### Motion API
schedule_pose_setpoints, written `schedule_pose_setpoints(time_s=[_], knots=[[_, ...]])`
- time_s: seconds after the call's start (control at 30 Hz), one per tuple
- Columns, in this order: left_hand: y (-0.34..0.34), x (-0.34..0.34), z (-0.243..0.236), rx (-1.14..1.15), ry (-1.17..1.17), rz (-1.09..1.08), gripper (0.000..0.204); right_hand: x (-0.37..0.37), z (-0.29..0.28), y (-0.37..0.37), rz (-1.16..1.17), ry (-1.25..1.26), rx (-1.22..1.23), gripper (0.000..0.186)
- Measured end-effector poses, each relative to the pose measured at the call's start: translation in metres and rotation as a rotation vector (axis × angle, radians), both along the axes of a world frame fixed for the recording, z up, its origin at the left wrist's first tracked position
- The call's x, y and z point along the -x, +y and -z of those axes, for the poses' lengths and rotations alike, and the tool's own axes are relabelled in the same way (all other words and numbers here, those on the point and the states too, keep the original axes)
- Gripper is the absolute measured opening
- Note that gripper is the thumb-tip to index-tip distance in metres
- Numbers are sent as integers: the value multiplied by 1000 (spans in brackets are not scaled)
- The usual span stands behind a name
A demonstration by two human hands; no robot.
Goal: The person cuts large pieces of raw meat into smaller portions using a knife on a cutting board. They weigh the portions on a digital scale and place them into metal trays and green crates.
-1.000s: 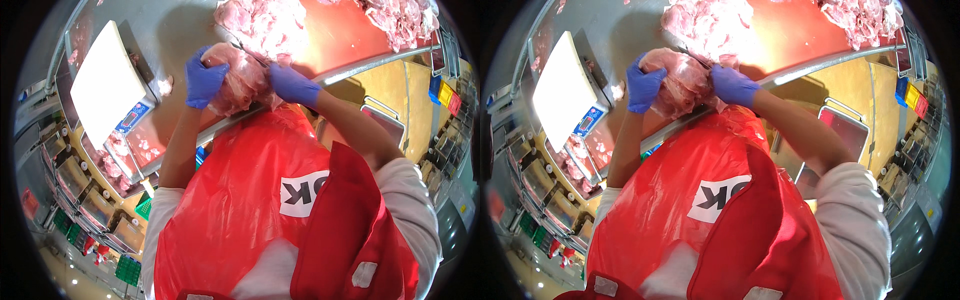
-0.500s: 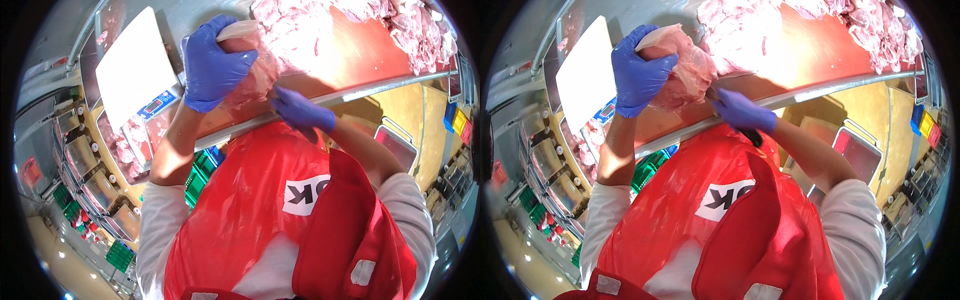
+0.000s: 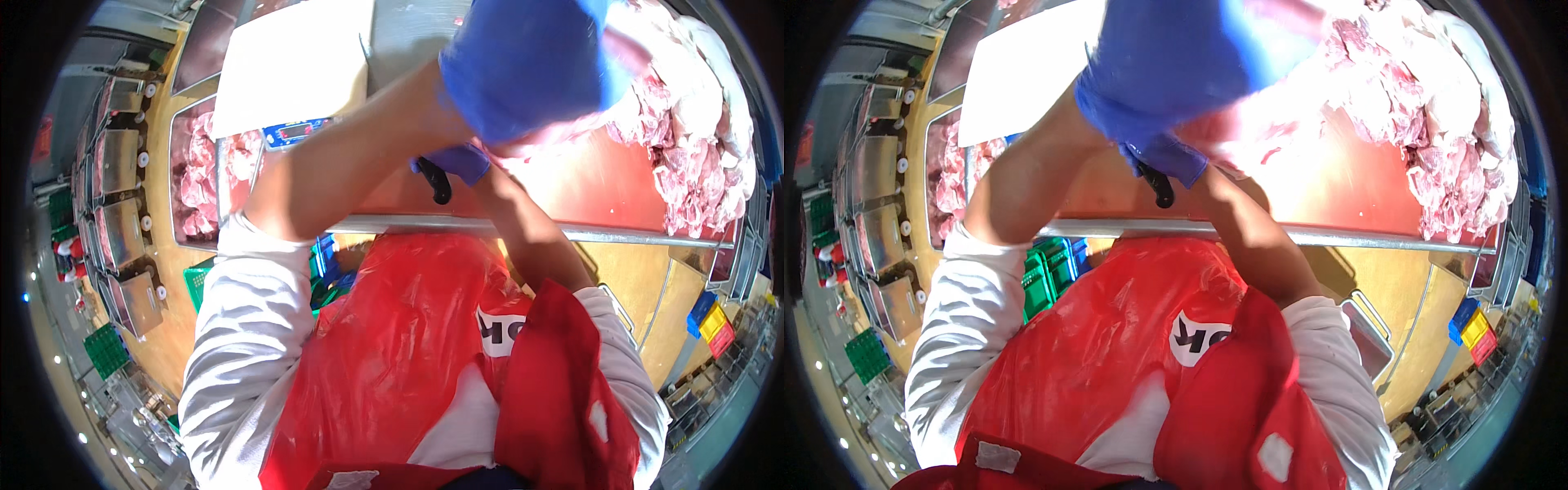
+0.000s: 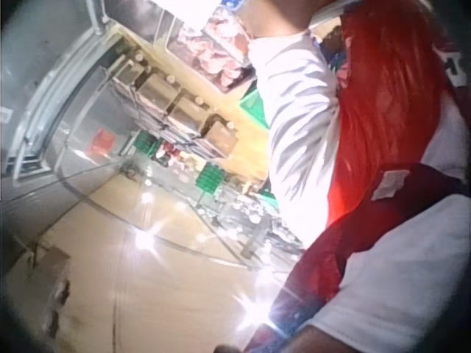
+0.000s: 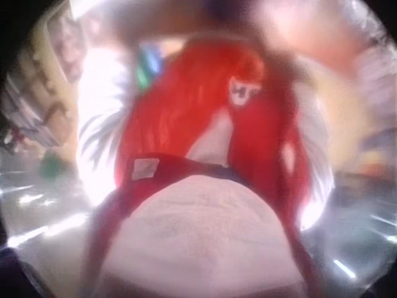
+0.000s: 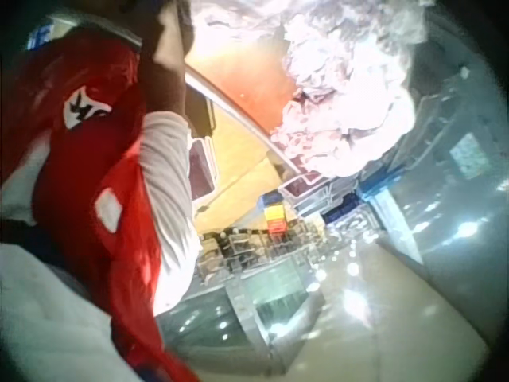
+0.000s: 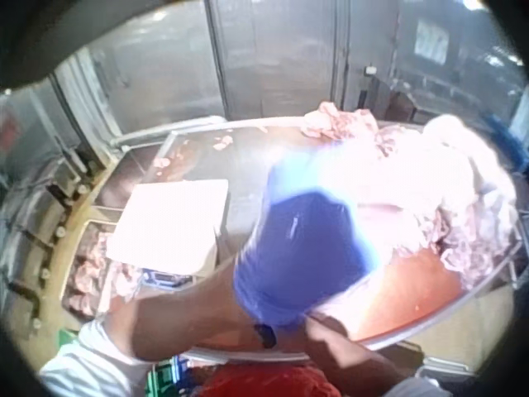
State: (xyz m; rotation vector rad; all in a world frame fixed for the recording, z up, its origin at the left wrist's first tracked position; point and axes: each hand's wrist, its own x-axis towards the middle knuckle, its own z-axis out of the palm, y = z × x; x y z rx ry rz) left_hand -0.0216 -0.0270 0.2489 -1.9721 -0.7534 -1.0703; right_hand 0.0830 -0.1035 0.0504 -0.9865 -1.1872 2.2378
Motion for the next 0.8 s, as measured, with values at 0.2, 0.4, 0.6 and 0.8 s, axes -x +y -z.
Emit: schedule_pose_setpoints(time_s=[0.2,0.4,0.6,0.8], knots=[[34,68,-119,479,-486,601,19,-34,-64,-11,114,-279,32,14],[9,109,-135,454,-406,280,9,-152,-57,-33,541,-497,-16,22],[28,231,-76,803,-945,122,23,-195,-26,-46,619,-453,-17,25],[28,399,96,968,-2031,888,43,-176,-22,-30,560,-399,-10,22]])
